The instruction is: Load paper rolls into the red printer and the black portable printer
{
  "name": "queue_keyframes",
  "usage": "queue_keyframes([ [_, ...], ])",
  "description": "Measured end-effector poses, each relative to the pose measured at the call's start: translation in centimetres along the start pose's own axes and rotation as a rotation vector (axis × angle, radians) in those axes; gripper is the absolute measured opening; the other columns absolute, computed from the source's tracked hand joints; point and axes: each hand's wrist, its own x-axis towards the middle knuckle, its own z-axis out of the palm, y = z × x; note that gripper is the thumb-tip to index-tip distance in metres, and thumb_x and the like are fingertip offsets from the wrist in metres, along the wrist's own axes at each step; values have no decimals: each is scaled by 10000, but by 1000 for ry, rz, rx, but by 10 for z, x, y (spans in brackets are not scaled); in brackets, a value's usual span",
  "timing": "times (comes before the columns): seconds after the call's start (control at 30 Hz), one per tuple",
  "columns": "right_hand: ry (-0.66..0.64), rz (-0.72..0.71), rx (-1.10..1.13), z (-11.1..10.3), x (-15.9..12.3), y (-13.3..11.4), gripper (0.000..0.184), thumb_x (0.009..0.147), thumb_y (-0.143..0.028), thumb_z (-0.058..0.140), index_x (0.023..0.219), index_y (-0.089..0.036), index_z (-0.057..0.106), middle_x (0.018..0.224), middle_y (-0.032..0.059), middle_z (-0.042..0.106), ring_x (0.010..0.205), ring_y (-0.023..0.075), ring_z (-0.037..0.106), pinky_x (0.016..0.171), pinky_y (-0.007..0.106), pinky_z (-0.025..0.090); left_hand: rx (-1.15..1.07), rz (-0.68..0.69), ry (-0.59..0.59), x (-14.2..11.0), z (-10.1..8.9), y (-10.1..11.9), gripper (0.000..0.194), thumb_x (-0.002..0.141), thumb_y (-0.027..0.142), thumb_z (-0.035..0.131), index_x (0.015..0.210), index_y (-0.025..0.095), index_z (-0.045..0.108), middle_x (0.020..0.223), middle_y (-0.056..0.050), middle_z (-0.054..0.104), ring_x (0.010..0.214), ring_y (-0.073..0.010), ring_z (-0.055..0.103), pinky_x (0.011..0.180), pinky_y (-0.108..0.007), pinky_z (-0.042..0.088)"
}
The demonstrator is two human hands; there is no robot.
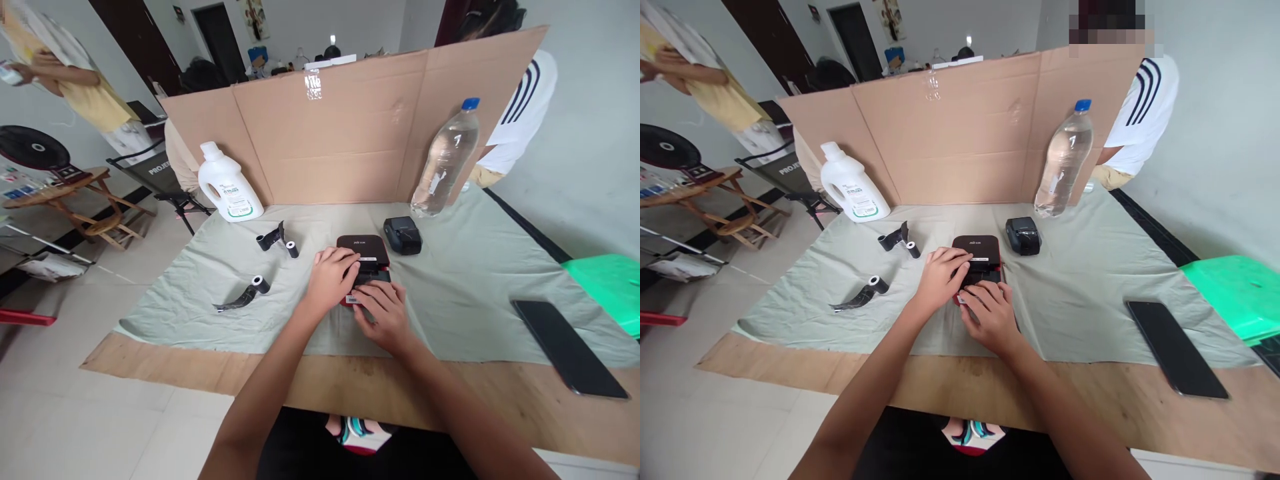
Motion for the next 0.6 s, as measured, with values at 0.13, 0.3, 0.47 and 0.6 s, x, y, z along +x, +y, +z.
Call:
queue_keyframes([
  [0.13, -2, 21, -29, -3, 1, 4, 202, 907, -189, 650, 1070, -294, 707, 1022, 28, 792, 973, 251, 699, 899, 441, 410, -81, 12, -14, -9, -1, -7, 358, 1044, 260, 419, 1275, 265, 693, 1328, -25, 699, 1244, -233, 562, 1091, -440, 388],
  [0.3, 35, 34, -33, -1, 0, 12, 197, 930, -117, 611, 993, -274, 713, 970, 20, 791, 948, 229, 690, 865, 414, 421, -155, 10, -18, -10, -1, -17, 413, 1023, 193, 379, 1308, 262, 670, 1380, -6, 674, 1289, -226, 531, 1121, -436, 390],
  [0.47, 13, 61, 5, -1, -3, 13, 192, 928, -122, 612, 982, -279, 709, 979, 24, 782, 964, 231, 675, 885, 425, 414, -189, 6, 4, -18, 8, -18, 392, 1018, 196, 409, 1282, 270, 689, 1363, -3, 684, 1260, -232, 543, 1120, -449, 403],
  [0.6, 121, 180, 90, -4, 0, 16, 136, 916, -209, 645, 1026, -262, 705, 1090, 78, 737, 1044, 263, 650, 956, 457, 430, -242, -2, 24, -23, 15, -21, 361, 1015, 200, 440, 1242, 257, 715, 1334, -15, 702, 1207, -241, 574, 1090, -455, 431],
])
